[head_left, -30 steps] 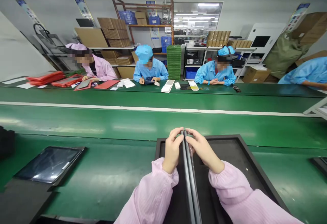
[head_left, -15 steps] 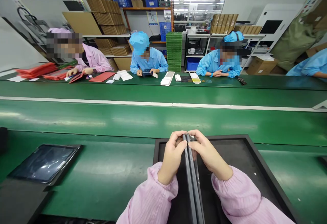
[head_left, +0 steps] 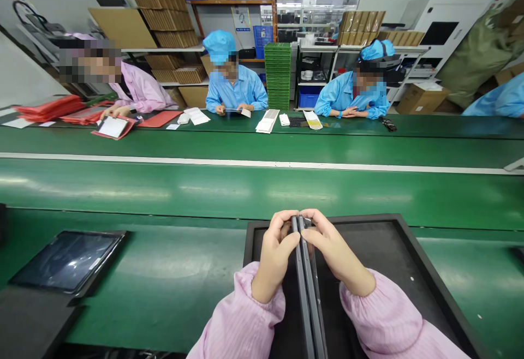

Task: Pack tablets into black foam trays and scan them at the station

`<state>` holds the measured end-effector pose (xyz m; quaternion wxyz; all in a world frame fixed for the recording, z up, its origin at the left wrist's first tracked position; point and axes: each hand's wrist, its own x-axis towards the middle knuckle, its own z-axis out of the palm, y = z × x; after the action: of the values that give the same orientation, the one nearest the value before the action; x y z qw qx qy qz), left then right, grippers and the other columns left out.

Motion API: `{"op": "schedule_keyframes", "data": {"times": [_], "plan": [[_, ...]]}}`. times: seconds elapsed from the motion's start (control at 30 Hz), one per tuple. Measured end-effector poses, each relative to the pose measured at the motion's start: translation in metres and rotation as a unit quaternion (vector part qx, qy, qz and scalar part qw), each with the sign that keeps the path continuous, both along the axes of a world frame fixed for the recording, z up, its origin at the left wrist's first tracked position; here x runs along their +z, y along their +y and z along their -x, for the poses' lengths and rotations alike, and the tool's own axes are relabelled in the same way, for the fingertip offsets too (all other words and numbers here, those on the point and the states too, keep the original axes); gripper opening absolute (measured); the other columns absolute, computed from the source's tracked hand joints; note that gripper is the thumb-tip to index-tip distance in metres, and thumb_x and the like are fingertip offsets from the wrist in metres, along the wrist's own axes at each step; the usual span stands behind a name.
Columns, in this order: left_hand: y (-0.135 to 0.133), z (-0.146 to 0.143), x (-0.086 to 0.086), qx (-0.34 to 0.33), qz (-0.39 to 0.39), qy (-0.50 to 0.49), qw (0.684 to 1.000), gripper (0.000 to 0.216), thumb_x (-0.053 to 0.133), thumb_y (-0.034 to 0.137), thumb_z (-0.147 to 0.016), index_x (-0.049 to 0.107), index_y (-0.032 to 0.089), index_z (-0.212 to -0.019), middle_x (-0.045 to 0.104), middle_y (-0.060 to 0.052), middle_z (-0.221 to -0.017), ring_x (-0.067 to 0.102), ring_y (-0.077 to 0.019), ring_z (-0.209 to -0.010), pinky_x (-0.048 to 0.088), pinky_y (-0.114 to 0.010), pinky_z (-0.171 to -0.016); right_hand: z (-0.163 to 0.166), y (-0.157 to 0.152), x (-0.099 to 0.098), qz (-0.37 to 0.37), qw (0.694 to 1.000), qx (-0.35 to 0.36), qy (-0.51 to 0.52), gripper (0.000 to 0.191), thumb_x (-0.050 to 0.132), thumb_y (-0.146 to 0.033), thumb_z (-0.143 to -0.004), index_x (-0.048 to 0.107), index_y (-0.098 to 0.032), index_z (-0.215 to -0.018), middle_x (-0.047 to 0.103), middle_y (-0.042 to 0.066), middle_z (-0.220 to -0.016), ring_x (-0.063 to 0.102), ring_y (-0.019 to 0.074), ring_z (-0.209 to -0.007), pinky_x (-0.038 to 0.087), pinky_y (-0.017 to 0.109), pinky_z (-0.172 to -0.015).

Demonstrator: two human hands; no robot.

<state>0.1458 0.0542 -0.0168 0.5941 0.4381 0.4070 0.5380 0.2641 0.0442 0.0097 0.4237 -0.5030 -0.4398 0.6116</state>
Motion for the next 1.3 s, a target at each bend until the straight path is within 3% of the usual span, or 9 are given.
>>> {"op": "schedule_keyframes", "data": {"times": [0.1,0.43,0.63,0.93,1.17,1.3], "plan": [[-0.001,0.001,-0.002,-0.02,0.008,-0.008,1.0,0.027,0.058,0.024,-0.062,0.061,0.018,-0.089,0.059,-0.003,-0.087,0.058,-0.0167,-0.073,0.049,-0.029,-0.062,0.0,0.0,0.0,0.005,1.0,-0.002,-0.014,0.038,0.052,-0.037,-0.061,0.045,-0.019,-0.094,0.041,-0.009,-0.05,0.042,0.0111,-0.046,0.038,0.026,-0.048],[0.002,0.002,-0.001,-0.036,0.011,-0.026,0.999,0.026,0.058,0.019,-0.062,0.059,0.019,-0.089,0.063,-0.002,-0.084,0.06,-0.0178,-0.081,0.048,-0.03,-0.075,-0.002,0.001,-0.002,0.012,1.0,-0.003,-0.024,0.04,0.052,-0.037,-0.06,0.045,-0.019,-0.095,0.042,-0.009,-0.05,0.042,0.0112,-0.047,0.037,0.026,-0.051],[0.0,0.009,-0.011,-0.097,-0.03,-0.069,0.992,0.041,0.063,0.02,-0.06,0.059,0.02,-0.102,0.06,-0.004,-0.099,0.058,-0.0228,-0.097,0.046,-0.033,-0.083,-0.013,-0.001,0.001,0.025,0.997,0.068,-0.009,0.052,0.058,-0.034,-0.058,0.041,-0.02,-0.105,0.044,-0.009,-0.053,0.046,0.0131,-0.054,0.037,0.027,-0.057],[-0.001,0.009,-0.008,-0.096,-0.028,-0.052,0.994,0.039,0.062,0.019,-0.064,0.059,0.022,-0.102,0.055,-0.004,-0.103,0.056,-0.0212,-0.098,0.045,-0.034,-0.088,-0.014,-0.001,-0.001,0.016,0.997,0.07,-0.03,0.055,0.058,-0.034,-0.06,0.041,-0.019,-0.109,0.043,-0.008,-0.056,0.044,0.0133,-0.057,0.034,0.029,-0.06],[-0.001,0.014,-0.014,-0.144,-0.037,-0.075,0.986,0.059,0.067,0.022,-0.059,0.053,0.023,-0.116,0.048,-0.007,-0.121,0.047,-0.0298,-0.119,0.036,-0.043,-0.103,-0.021,-0.002,-0.008,-0.012,0.992,0.11,-0.063,0.067,0.063,-0.031,-0.061,0.038,-0.019,-0.122,0.048,-0.004,-0.072,0.044,0.0135,-0.066,0.034,0.029,-0.064],[0.0,0.011,-0.014,-0.125,-0.027,-0.065,0.99,0.059,0.065,0.022,-0.057,0.054,0.022,-0.115,0.049,-0.007,-0.124,0.046,-0.0293,-0.121,0.033,-0.044,-0.106,-0.019,0.0,-0.005,-0.019,0.994,0.102,-0.045,0.068,0.063,-0.028,-0.062,0.037,-0.017,-0.124,0.046,-0.007,-0.064,0.044,0.0132,-0.062,0.034,0.03,-0.063]]}}
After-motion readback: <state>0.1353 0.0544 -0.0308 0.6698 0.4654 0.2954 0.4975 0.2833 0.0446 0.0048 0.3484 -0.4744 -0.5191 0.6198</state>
